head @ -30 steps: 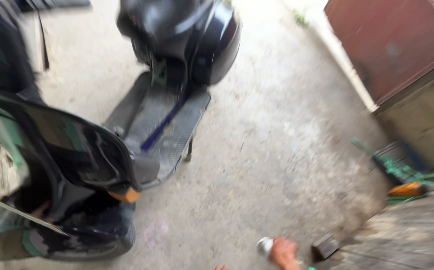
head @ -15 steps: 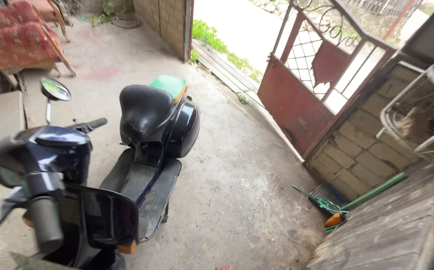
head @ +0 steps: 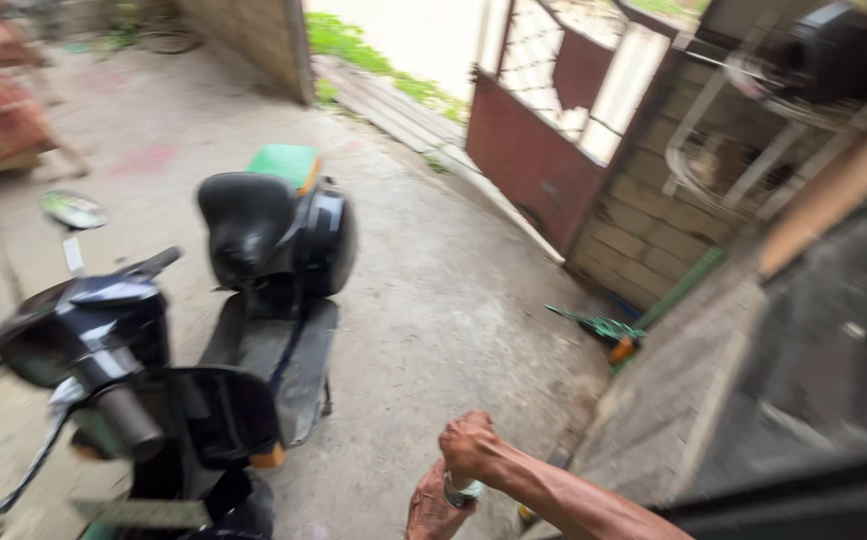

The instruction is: The person works on the rear wheel and chain area of a bicycle, using a wrench to tighten components. They then retrieve a bottle of lubricant, open it, and apply the lubricant to the chain and rear hub area. The person continues to adjust the chain and wheel with the wrench.

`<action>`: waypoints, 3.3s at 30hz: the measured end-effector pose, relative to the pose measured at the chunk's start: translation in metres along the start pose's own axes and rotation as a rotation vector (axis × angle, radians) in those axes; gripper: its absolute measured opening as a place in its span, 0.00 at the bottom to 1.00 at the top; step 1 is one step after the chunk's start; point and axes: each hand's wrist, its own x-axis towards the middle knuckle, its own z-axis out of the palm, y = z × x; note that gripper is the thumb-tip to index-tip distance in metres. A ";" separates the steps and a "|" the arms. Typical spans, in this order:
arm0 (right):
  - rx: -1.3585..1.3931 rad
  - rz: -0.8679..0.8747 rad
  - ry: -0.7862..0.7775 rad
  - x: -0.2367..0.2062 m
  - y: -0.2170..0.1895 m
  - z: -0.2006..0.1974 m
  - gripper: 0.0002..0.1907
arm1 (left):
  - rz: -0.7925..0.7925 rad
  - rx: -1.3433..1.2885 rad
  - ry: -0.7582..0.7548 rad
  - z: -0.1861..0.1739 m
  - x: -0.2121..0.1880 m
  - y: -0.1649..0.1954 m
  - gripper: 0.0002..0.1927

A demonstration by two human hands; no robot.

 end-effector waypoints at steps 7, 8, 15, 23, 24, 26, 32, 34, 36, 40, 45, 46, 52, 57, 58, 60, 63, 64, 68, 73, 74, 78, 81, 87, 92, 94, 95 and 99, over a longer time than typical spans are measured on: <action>0.129 -0.193 0.607 -0.145 0.007 -0.014 0.35 | 0.042 0.165 -0.161 0.049 0.004 -0.001 0.36; 0.307 -0.232 0.809 -0.153 -0.004 0.006 0.32 | 0.044 0.190 -0.188 0.055 0.004 -0.004 0.37; 1.042 -0.277 1.302 -0.155 -0.103 0.230 0.13 | 0.181 0.205 -0.394 0.104 -0.031 -0.012 0.38; 1.645 0.321 0.900 -0.320 -0.172 0.348 0.26 | 0.417 0.083 -0.615 0.164 -0.120 0.074 0.39; 1.729 0.460 0.902 -0.338 -0.173 0.345 0.32 | 0.442 0.073 -0.640 0.172 -0.131 0.093 0.39; 1.706 0.529 1.043 -0.371 -0.165 0.345 0.39 | 0.494 0.038 -0.659 0.195 -0.158 0.132 0.39; 2.138 0.740 1.235 -0.466 -0.146 0.405 0.45 | 0.397 0.112 -0.739 0.311 -0.240 0.240 0.38; 2.362 0.795 1.211 -0.500 -0.147 0.441 0.47 | 0.402 0.138 -0.764 0.355 -0.274 0.265 0.38; 2.405 0.917 1.214 -0.533 -0.148 0.480 0.47 | 0.433 0.143 -0.794 0.403 -0.307 0.285 0.38; 2.414 1.193 1.322 -0.593 -0.156 0.557 0.44 | 0.625 0.092 -0.849 0.495 -0.371 0.315 0.36; 2.253 1.516 1.553 -0.657 -0.169 0.647 0.39 | 0.683 0.137 -1.012 0.596 -0.434 0.349 0.32; 2.247 1.556 1.594 -0.669 -0.171 0.664 0.39 | 0.736 0.119 -1.062 0.613 -0.444 0.357 0.32; 2.105 1.848 1.787 -0.734 -0.189 0.765 0.41 | 1.009 -0.002 -1.386 0.725 -0.502 0.410 0.31; 1.907 2.020 1.761 -0.800 -0.207 0.838 0.39 | 0.984 -0.012 -1.748 0.822 -0.543 0.449 0.33; 1.844 2.140 1.666 -0.815 -0.210 0.850 0.40 | 1.017 -0.016 -1.769 0.841 -0.549 0.456 0.32; 1.734 2.358 1.445 -0.844 -0.216 0.872 0.41 | 1.064 -0.022 -1.810 0.878 -0.563 0.468 0.32; 1.627 2.566 1.322 -0.889 -0.227 0.901 0.36 | 1.122 0.034 -1.856 0.930 -0.586 0.488 0.31; 1.592 2.609 1.320 -0.901 -0.230 0.908 0.35 | 1.099 0.039 -1.869 0.944 -0.593 0.492 0.30; 1.547 2.767 1.303 -0.946 -0.251 0.936 0.32 | 1.059 0.087 -1.907 0.997 -0.632 0.502 0.28; 1.402 2.868 1.217 -0.998 -0.281 0.992 0.36 | 1.029 0.081 -1.935 1.070 -0.694 0.498 0.24; 1.398 2.877 1.183 -1.010 -0.288 1.008 0.36 | 1.006 0.125 -1.926 1.086 -0.708 0.495 0.24; 1.462 2.848 1.143 -1.064 -0.320 1.086 0.40 | 1.067 0.088 -1.827 1.155 -0.770 0.487 0.24; 1.523 2.900 1.109 -1.103 -0.346 1.142 0.41 | 1.038 0.167 -1.777 1.203 -0.819 0.485 0.20; 1.688 2.863 0.885 -1.163 -0.394 1.231 0.39 | 0.900 0.285 -1.767 1.279 -0.888 0.481 0.19; 1.562 2.866 0.872 -1.173 -0.420 1.283 0.39 | 0.887 0.334 -1.812 1.338 -0.904 0.465 0.19; 1.543 2.877 0.782 -1.166 -0.427 1.301 0.39 | 0.872 0.333 -1.841 1.358 -0.903 0.453 0.20; 1.539 2.901 0.684 -1.162 -0.431 1.312 0.39 | 0.880 0.300 -1.851 1.369 -0.903 0.448 0.20; 1.485 2.934 0.798 -1.143 -0.453 1.365 0.36 | 0.949 0.298 -1.855 1.440 -0.918 0.428 0.19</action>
